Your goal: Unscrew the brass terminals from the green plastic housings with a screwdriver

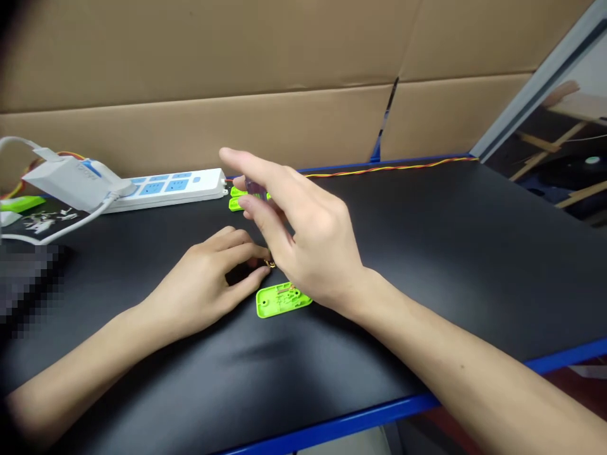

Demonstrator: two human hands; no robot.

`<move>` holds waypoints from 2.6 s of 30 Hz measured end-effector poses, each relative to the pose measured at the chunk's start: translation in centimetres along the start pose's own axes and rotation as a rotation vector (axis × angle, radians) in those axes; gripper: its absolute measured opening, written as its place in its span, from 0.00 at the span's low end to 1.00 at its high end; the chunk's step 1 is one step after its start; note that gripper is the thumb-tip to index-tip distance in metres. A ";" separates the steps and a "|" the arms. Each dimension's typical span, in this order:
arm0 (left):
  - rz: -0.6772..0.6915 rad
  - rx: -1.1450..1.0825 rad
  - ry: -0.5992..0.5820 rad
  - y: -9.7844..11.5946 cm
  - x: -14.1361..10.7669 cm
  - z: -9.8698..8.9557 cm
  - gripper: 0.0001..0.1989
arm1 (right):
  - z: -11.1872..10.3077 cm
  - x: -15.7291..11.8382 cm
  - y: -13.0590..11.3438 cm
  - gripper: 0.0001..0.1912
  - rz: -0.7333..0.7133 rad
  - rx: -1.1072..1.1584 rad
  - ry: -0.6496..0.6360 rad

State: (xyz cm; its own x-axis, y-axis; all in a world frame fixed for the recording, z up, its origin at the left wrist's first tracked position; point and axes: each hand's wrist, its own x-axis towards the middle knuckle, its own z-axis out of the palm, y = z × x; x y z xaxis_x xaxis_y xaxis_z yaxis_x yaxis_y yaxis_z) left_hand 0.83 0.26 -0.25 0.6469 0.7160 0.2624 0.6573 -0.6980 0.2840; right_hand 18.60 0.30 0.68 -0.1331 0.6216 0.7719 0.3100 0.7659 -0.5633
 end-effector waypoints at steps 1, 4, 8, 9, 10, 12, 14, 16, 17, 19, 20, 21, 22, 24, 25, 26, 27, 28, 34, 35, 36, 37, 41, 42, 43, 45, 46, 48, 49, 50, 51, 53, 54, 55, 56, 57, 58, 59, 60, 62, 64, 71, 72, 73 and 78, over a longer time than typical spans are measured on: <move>-0.007 -0.015 -0.002 0.1 0.0 0.1 0.07 | 0.0 0.0 0.0 0.20 -0.005 0.001 0.000; -0.027 -0.052 0.004 0.3 0.2 0.5 0.06 | 0.0 0.1 0.2 0.20 -0.017 0.003 -0.010; -0.049 -0.083 0.016 0.2 0.3 0.8 0.05 | 0.1 0.1 0.1 0.19 -0.037 0.007 0.003; -0.051 -0.091 0.015 0.1 0.3 0.8 0.05 | 0.2 0.1 0.1 0.19 -0.037 0.016 0.009; -0.054 -0.098 0.014 0.1 0.3 0.9 0.05 | 0.2 0.1 0.1 0.19 -0.037 0.023 0.016; -0.061 -0.114 0.007 0.0 0.3 0.9 0.06 | 0.3 0.2 0.1 0.19 -0.041 0.016 0.025; -0.069 -0.126 0.001 -0.1 0.2 0.9 0.06 | 0.3 0.4 0.2 0.17 -0.069 -0.026 0.046; -0.076 -0.137 0.000 -0.1 0.3 0.8 0.07 | 0.2 0.6 0.3 0.14 -0.105 -0.089 0.061; -0.078 -0.144 -0.001 -0.1 0.3 0.8 0.07 | 0.1 0.7 0.3 0.13 -0.121 -0.116 0.065; -0.080 -0.154 -0.002 -0.1 0.3 0.8 0.06 | 0.0 0.8 0.3 0.13 -0.134 -0.164 0.047; -0.080 -0.157 -0.003 0.0 0.4 0.7 0.06 | 0.0 0.8 0.3 0.14 -0.146 -0.173 0.025; -0.078 -0.158 -0.002 0.0 0.4 0.7 0.06 | 0.0 0.8 0.2 0.16 -0.154 -0.168 -0.003; -0.075 -0.159 0.000 0.0 0.4 0.6 0.06 | 0.0 0.8 0.2 0.18 -0.159 -0.152 -0.025; -0.071 -0.161 0.003 0.0 0.4 0.6 0.06 | 0.1 0.7 0.2 0.20 -0.167 -0.105 -0.047; -0.072 -0.163 0.003 -0.1 0.4 0.6 0.06 | 0.2 0.6 0.2 0.20 -0.162 -0.089 -0.041; -0.076 -0.163 0.000 -0.1 0.4 0.6 0.06 | 0.2 0.6 0.2 0.19 -0.149 -0.085 -0.028; -0.081 -0.162 -0.004 -0.1 0.4 0.7 0.06 | 0.2 0.6 0.2 0.18 -0.139 -0.090 -0.012; -0.087 -0.162 -0.007 -0.1 0.4 0.7 0.06 | 0.2 0.6 0.2 0.16 -0.132 -0.100 0.004; -0.082 -0.179 0.008 -0.2 0.4 0.9 0.06 | 0.1 0.6 0.0 0.15 -0.127 -0.133 -0.007; -0.076 -0.181 0.008 -0.2 0.4 0.8 0.06 | 0.2 0.6 -0.1 0.17 -0.129 -0.110 -0.027; -0.071 -0.179 0.008 -0.1 0.4 0.8 0.06 | 0.2 0.6 -0.1 0.19 -0.137 -0.083 -0.039; -0.068 -0.172 0.010 -0.1 0.4 0.8 0.06 | 0.2 0.6 -0.1 0.19 -0.152 -0.061 -0.040; -0.074 -0.145 0.010 -0.1 0.4 0.8 0.05 | 0.3 0.7 0.1 0.17 -0.162 -0.067 0.026; -0.082 -0.146 0.010 -0.2 0.4 0.8 0.05 | 0.3 0.8 0.2 0.17 -0.155 -0.080 0.040; -0.089 -0.147 0.012 -0.2 0.4 0.8 0.05 | 0.3 0.8 0.2 0.16 -0.151 -0.094 0.046; -0.098 -0.147 0.014 -0.3 0.4 0.9 0.06 | 0.3 0.9 0.1 0.15 -0.137 -0.125 0.028; -0.097 -0.146 0.012 -0.3 0.4 0.9 0.07 | 0.3 0.9 0.0 0.15 -0.126 -0.136 0.004; -0.087 -0.149 0.003 -0.3 0.4 0.8 0.08 | 0.3 0.9 -0.1 0.18 -0.110 -0.131 -0.049; -0.081 -0.151 0.002 -0.3 0.4 0.8 0.08 | 0.4 0.8 -0.1 0.19 -0.117 -0.112 -0.064; -0.077 -0.152 0.003 -0.3 0.5 0.8 0.08 | 0.4 0.7 -0.1 0.20 -0.124 -0.093 -0.065; -0.076 -0.150 0.002 -0.3 0.5 0.7 0.08 | 0.5 0.7 0.0 0.21 -0.135 -0.074 -0.058; -0.081 -0.138 0.000 -0.2 0.4 0.7 0.08 | 0.5 0.6 0.1 0.19 -0.142 -0.053 -0.023; -0.087 -0.131 -0.001 -0.2 0.4 0.7 0.07 | 0.5 0.6 0.2 0.18 -0.140 -0.047 -0.009; -0.095 -0.126 -0.002 -0.2 0.4 0.7 0.07 | 0.4 0.7 0.3 0.17 -0.139 -0.045 0.002; -0.101 -0.124 -0.001 -0.1 0.4 0.7 0.07 | 0.4 0.7 0.3 0.16 -0.134 -0.049 0.016; -0.107 -0.126 0.002 -0.2 0.3 0.7 0.07 | 0.4 0.8 0.3 0.14 -0.131 -0.064 0.026; -0.113 -0.132 0.004 -0.2 0.3 0.7 0.07 | 0.3 0.8 0.2 0.12 -0.138 -0.086 0.041; -0.117 -0.139 0.003 -0.2 0.3 0.7 0.07 | 0.3 0.9 0.2 0.10 -0.138 -0.114 0.042; -0.117 -0.144 0.003 -0.2 0.3 0.7 0.07 | 0.3 0.9 0.1 0.09 -0.135 -0.140 0.033; -0.104 -0.150 0.002 -0.3 0.3 0.7 0.07 | 0.4 0.8 0.0 0.13 -0.118 -0.154 -0.022; -0.090 -0.147 0.003 -0.3 0.3 0.7 0.08 | 0.5 0.7 0.0 0.19 -0.123 -0.109 -0.075; -0.094 -0.128 0.013 -0.3 0.4 0.8 0.07 | 0.3 0.6 0.3 0.14 -0.120 -0.064 0.002; -0.099 -0.134 0.012 -0.3 0.3 0.8 0.07 | 0.2 0.7 0.2 0.14 -0.120 -0.064 0.008; -0.102 -0.140 0.008 -0.3 0.3 0.7 0.08 | 0.2 0.7 0.2 0.14 -0.129 -0.065 0.011; -0.079 -0.143 0.002 -0.4 0.2 0.7 0.09 | 0.4 0.6 -0.1 0.18 -0.194 -0.055 -0.032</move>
State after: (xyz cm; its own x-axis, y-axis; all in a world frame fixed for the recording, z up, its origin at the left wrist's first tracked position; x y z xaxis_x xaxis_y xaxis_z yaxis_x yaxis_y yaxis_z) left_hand 0.98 0.64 -0.95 0.5946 0.7686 0.2358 0.6442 -0.6310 0.4322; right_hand 18.13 0.63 1.08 -0.2244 0.4692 0.8541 0.3269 0.8619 -0.3876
